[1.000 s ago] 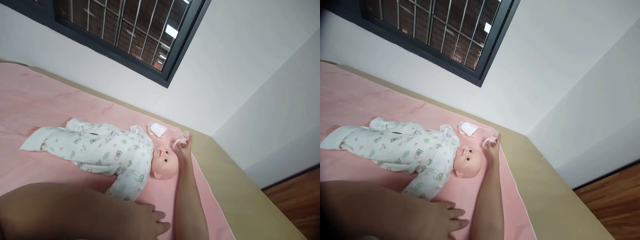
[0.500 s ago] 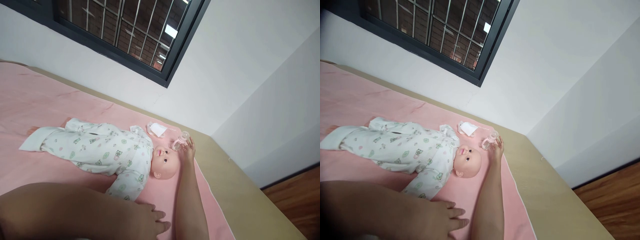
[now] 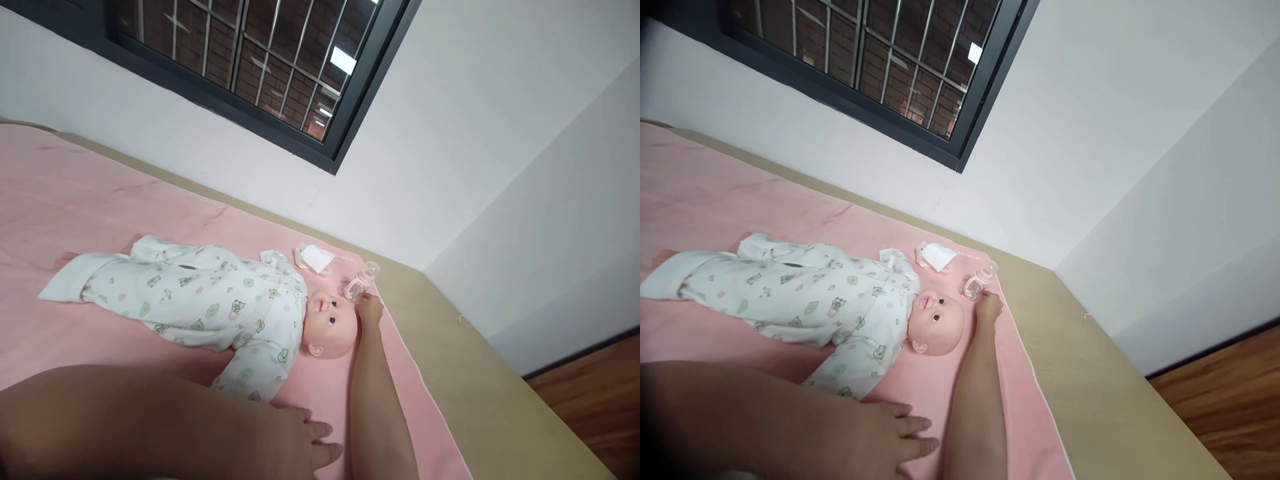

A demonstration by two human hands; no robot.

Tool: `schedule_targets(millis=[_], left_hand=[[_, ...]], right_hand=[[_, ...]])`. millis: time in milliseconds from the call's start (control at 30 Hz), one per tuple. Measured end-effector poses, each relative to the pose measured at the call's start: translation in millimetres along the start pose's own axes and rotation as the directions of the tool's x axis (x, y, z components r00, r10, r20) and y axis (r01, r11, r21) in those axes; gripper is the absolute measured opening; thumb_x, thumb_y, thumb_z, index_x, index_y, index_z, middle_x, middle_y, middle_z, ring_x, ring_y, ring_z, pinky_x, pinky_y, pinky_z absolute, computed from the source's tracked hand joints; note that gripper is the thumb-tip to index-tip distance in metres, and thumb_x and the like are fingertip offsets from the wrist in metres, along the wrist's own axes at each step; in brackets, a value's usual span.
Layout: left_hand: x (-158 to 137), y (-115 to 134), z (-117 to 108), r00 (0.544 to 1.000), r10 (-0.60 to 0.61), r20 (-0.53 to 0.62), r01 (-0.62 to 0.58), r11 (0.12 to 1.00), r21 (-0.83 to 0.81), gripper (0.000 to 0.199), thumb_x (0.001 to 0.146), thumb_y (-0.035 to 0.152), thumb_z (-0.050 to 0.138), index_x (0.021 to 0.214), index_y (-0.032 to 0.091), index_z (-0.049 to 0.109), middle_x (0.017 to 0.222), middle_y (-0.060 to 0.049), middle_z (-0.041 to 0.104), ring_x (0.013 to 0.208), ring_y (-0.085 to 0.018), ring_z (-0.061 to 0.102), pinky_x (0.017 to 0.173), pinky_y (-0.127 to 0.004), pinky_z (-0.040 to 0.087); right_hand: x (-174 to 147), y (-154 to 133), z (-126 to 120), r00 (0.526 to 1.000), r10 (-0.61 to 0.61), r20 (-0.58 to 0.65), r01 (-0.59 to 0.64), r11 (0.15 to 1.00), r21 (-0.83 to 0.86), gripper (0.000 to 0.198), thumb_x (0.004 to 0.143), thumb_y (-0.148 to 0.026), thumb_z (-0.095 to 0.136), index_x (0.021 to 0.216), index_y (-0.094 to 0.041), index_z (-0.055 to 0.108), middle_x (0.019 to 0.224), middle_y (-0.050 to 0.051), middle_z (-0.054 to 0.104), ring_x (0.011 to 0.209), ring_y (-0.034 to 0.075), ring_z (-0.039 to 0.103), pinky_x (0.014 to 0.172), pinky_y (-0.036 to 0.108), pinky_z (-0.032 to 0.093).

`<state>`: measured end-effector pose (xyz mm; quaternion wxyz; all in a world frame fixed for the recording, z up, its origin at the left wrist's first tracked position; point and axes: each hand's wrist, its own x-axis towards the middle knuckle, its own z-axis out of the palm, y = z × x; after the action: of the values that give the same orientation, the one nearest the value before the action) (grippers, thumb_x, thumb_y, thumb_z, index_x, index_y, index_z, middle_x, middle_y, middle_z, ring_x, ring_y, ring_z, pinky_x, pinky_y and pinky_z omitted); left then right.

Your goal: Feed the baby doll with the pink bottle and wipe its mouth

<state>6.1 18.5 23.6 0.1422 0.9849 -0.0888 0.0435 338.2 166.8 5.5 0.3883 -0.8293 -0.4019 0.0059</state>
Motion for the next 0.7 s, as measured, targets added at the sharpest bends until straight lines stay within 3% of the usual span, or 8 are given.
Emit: schedule_targets(millis=[167, 300, 500, 700], left_hand=[[-0.2, -0.4, 0.9, 1.0, 0.017, 0.022, -0.017, 1.0, 0.026, 0.063, 0.061, 0.025, 0.079, 0.122, 0.031, 0.067, 0.146, -0.005, 0.052, 0.131, -0.032, 0.051, 0.097, -0.042, 0.047], [-2.4, -1.2, 4.6, 0.997, 0.072, -0.015, -0.07, 0.988, 0.139, 0.064, 0.06, 0.029, 0.079, 0.123, 0.026, 0.067, 0.144, -0.009, 0.053, 0.13, -0.032, 0.05, 0.095, -0.042, 0.047], [-4.2, -1.6, 5.7, 0.997, 0.06, -0.057, -0.053, 0.992, 0.118, 0.059, 0.065, 0.03, 0.076, 0.123, 0.03, 0.066, 0.142, -0.006, 0.054, 0.13, -0.03, 0.051, 0.096, -0.04, 0.048], [-2.8, -0.2, 2.5, 0.997, 0.081, 0.012, -0.082, 0.985, 0.149, 0.067, 0.06, 0.031, 0.08, 0.125, 0.023, 0.066, 0.145, -0.011, 0.051, 0.131, -0.033, 0.049, 0.098, -0.042, 0.046]], right_hand=[[1.0, 0.9, 1.2, 0.999, -0.043, -0.027, 0.042, 0.997, -0.062, 0.032, 0.075, -0.023, 0.054, 0.1, -0.019, 0.073, 0.109, 0.015, 0.068, 0.105, 0.029, 0.061, 0.093, 0.044, 0.045], [2.3, 1.7, 4.7, 0.997, -0.08, -0.012, 0.078, 0.994, -0.078, 0.042, 0.081, -0.025, 0.05, 0.119, -0.017, 0.064, 0.103, 0.012, 0.07, 0.094, 0.024, 0.064, 0.085, 0.037, 0.049], [3.1, 0.5, 5.0, 0.993, -0.104, 0.053, 0.111, 0.98, -0.167, 0.031, 0.084, -0.024, 0.048, 0.099, -0.015, 0.074, 0.098, 0.016, 0.07, 0.092, 0.027, 0.065, 0.084, 0.04, 0.048], [1.1, -0.9, 1.6, 0.992, -0.115, 0.045, 0.122, 0.969, -0.215, 0.037, 0.085, -0.021, 0.046, 0.111, -0.014, 0.072, 0.112, 0.017, 0.067, 0.1, 0.028, 0.063, 0.087, 0.037, 0.047]])
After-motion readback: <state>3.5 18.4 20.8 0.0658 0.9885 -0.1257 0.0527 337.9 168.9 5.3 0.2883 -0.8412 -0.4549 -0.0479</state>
